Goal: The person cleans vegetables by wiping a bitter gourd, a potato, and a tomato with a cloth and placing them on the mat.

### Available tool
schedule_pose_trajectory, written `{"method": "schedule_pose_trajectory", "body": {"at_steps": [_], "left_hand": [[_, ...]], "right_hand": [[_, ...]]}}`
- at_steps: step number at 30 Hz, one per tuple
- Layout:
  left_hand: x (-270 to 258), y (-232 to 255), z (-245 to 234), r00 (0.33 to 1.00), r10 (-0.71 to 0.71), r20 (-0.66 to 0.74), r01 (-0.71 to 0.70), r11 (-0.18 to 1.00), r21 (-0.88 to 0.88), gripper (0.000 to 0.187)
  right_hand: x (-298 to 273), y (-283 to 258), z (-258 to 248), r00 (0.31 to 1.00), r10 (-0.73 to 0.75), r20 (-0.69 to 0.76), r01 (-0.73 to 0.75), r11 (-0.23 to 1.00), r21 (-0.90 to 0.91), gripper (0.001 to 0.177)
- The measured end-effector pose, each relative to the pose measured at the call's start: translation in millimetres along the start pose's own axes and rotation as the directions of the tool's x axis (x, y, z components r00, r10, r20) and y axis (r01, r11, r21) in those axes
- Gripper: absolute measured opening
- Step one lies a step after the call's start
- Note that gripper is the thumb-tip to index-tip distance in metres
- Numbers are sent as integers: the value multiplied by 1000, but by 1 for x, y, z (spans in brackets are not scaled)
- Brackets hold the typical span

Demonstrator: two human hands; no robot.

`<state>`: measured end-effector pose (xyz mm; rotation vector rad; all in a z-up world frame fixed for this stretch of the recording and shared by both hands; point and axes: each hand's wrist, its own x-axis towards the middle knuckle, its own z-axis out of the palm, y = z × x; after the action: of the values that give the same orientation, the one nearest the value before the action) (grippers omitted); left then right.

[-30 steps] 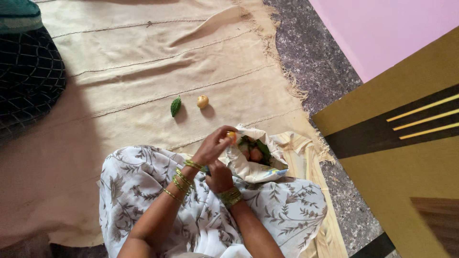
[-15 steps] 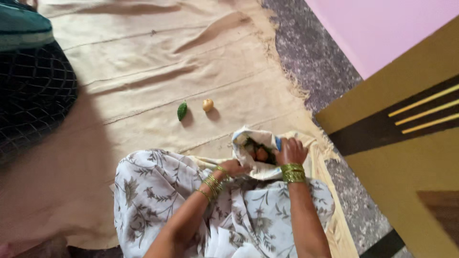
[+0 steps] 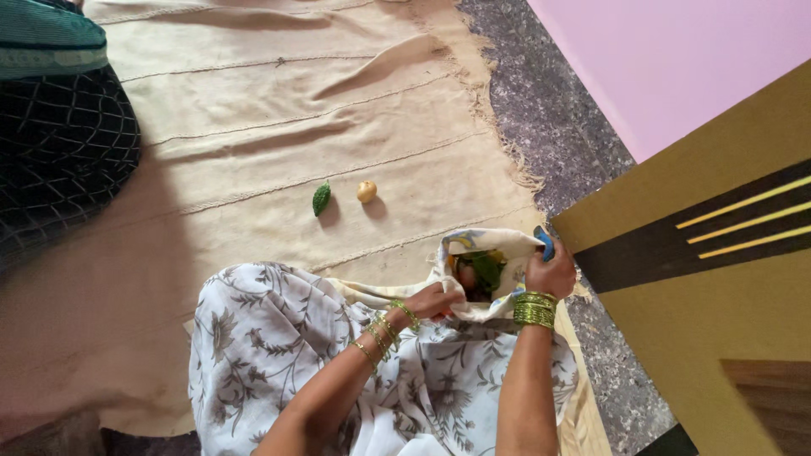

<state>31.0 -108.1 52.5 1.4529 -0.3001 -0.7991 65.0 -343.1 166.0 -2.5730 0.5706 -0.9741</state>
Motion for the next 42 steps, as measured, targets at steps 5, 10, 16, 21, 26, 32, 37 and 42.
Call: {"method": "schedule_pose_trajectory", "body": {"at_steps": [5, 10, 16, 21, 26, 32, 37, 42], "left_hand": [[-1, -11, -6, 999, -33, 44, 30, 997, 75, 48], [-17, 8, -31, 1000, -9, 9, 7, 977, 212, 56], [-74, -2, -82, 952, -219, -214, 217, 976, -34, 60], [-96, -42, -106, 992, -73, -101, -31, 636, -771, 45], [-91, -49, -92, 982, 58, -179, -182, 538, -823, 29], [-88, -35, -83, 987, 35, -158, -145, 624, -768, 33], [-91, -36, -85, 930, 25, -367, -310, 590, -746, 30], [-96, -23, -82, 957, 119, -266, -287, 551, -784, 34]], "right_hand": [[9, 9, 7, 999, 7, -48, -4, 998, 59, 24], [15, -13, -3, 987, -139, 85, 149, 982, -117, 40], [-55, -104, -34, 940, -342, -4, 333, 910, 248, 41], [-161, -183, -30, 719, -656, 230, 474, 705, 528, 50], [-180, -180, -11, 752, -584, 306, 378, 762, 525, 47], [-177, -161, 1, 815, -436, 382, 173, 812, 558, 43], [-185, -174, -11, 756, -592, 280, 393, 752, 529, 45], [-182, -163, 2, 833, -467, 296, 188, 743, 642, 40]]}}
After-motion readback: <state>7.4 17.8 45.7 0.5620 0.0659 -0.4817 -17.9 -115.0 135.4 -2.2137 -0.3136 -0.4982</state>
